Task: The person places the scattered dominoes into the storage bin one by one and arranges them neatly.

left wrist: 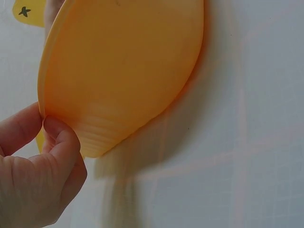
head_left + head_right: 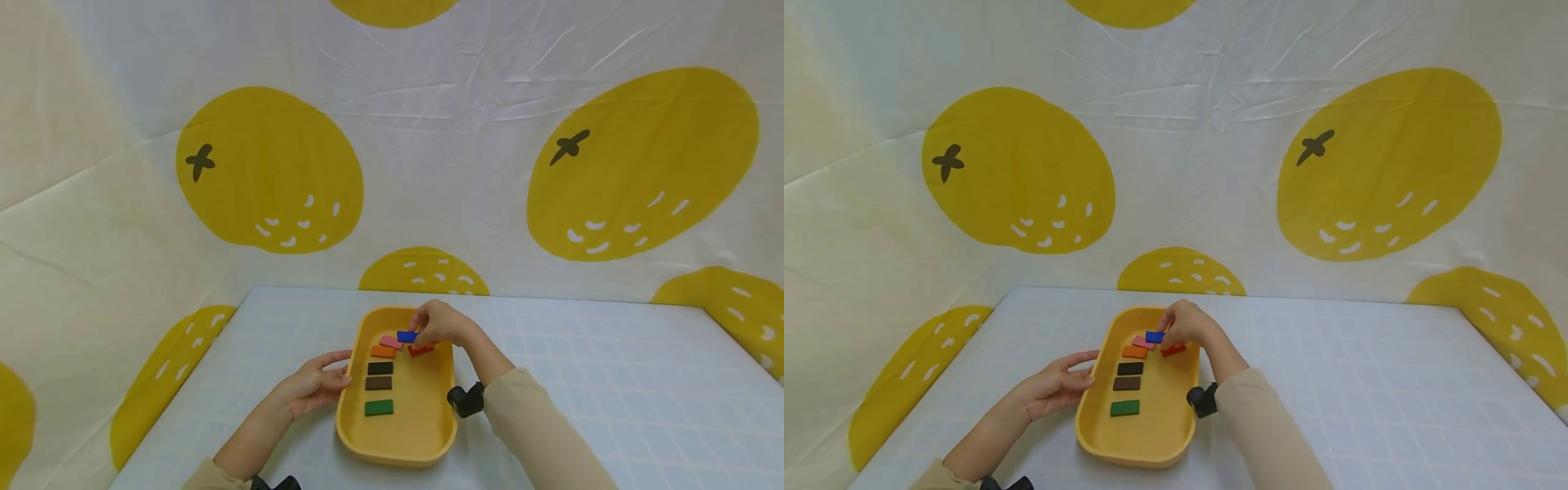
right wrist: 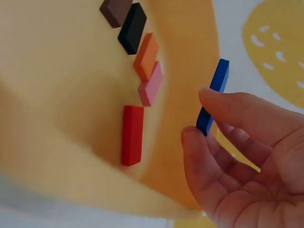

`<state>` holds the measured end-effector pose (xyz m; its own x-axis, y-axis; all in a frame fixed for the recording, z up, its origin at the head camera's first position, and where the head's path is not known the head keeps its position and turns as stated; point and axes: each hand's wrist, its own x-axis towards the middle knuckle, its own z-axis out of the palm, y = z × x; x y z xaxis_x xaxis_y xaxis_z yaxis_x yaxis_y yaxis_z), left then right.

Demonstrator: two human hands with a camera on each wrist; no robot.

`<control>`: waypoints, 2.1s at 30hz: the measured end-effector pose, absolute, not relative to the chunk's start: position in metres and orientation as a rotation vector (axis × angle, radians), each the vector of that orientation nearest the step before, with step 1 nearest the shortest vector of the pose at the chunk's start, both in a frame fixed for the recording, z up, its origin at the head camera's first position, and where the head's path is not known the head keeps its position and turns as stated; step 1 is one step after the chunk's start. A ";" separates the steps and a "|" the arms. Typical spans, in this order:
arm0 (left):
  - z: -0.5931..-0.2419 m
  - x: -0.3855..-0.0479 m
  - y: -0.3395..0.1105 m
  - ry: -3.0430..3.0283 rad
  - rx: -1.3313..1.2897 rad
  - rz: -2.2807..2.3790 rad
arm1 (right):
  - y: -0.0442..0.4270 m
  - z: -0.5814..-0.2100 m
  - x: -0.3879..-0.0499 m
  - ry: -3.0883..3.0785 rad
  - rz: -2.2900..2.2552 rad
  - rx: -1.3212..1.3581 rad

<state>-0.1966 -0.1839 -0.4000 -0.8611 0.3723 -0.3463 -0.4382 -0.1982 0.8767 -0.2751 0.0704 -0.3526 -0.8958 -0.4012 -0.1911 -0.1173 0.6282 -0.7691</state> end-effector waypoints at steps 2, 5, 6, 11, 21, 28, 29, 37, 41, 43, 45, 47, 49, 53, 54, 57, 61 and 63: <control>-0.400 -0.197 -0.184 1.558 -0.081 2.093 | 0.069 -0.353 -0.275 2.514 -1.145 -0.406; -0.399 -0.196 -0.184 1.563 -0.085 2.092 | 0.067 -0.355 -0.275 2.534 -1.129 -0.381; -0.399 -0.197 -0.184 1.565 -0.082 2.090 | 0.067 -0.357 -0.275 2.550 -1.110 -0.381; -0.399 -0.196 -0.183 1.558 -0.078 2.093 | 0.062 -0.363 -0.273 2.630 -0.953 -0.506; -0.401 -0.197 -0.184 1.551 -0.067 2.098 | 0.058 -0.369 -0.270 2.647 -0.773 -0.673; -0.402 -0.196 -0.185 1.552 -0.069 2.103 | 0.056 -0.371 -0.268 2.635 -0.807 -0.644; -0.402 -0.196 -0.185 1.552 -0.069 2.103 | 0.057 -0.370 -0.268 2.632 -0.817 -0.654; -0.400 -0.197 -0.184 1.562 -0.080 2.097 | 0.080 -0.355 -0.275 2.504 -1.151 -0.693; -0.400 -0.197 -0.184 1.555 -0.074 2.100 | 0.105 -0.338 -0.277 2.445 -1.231 -0.712; -0.401 -0.197 -0.185 1.557 -0.072 2.100 | 0.118 -0.332 -0.275 2.446 -1.240 -0.709; -0.401 -0.196 -0.186 1.558 -0.071 2.094 | 0.132 -0.331 -0.271 2.455 -1.225 -0.691; -0.402 -0.195 -0.186 1.555 -0.073 2.092 | 0.144 -0.335 -0.265 2.468 -1.186 -0.663; -0.402 -0.195 -0.186 1.557 -0.069 2.085 | 0.157 -0.342 -0.258 2.489 -1.127 -0.635; -0.402 -0.196 -0.185 1.561 -0.067 2.082 | 0.178 -0.362 -0.239 2.528 -1.021 -0.539; -0.402 -0.197 -0.185 1.563 -0.066 2.079 | 0.183 -0.367 -0.234 2.533 -1.007 -0.519; -0.401 -0.197 -0.184 1.563 -0.080 2.080 | 0.193 -0.381 -0.225 2.552 -0.945 -0.498; -0.399 -0.198 -0.183 1.568 -0.091 2.080 | 0.196 -0.394 -0.218 2.591 -0.865 -0.521; -0.399 -0.198 -0.183 1.572 -0.090 2.077 | 0.192 -0.398 -0.216 2.616 -0.826 -0.497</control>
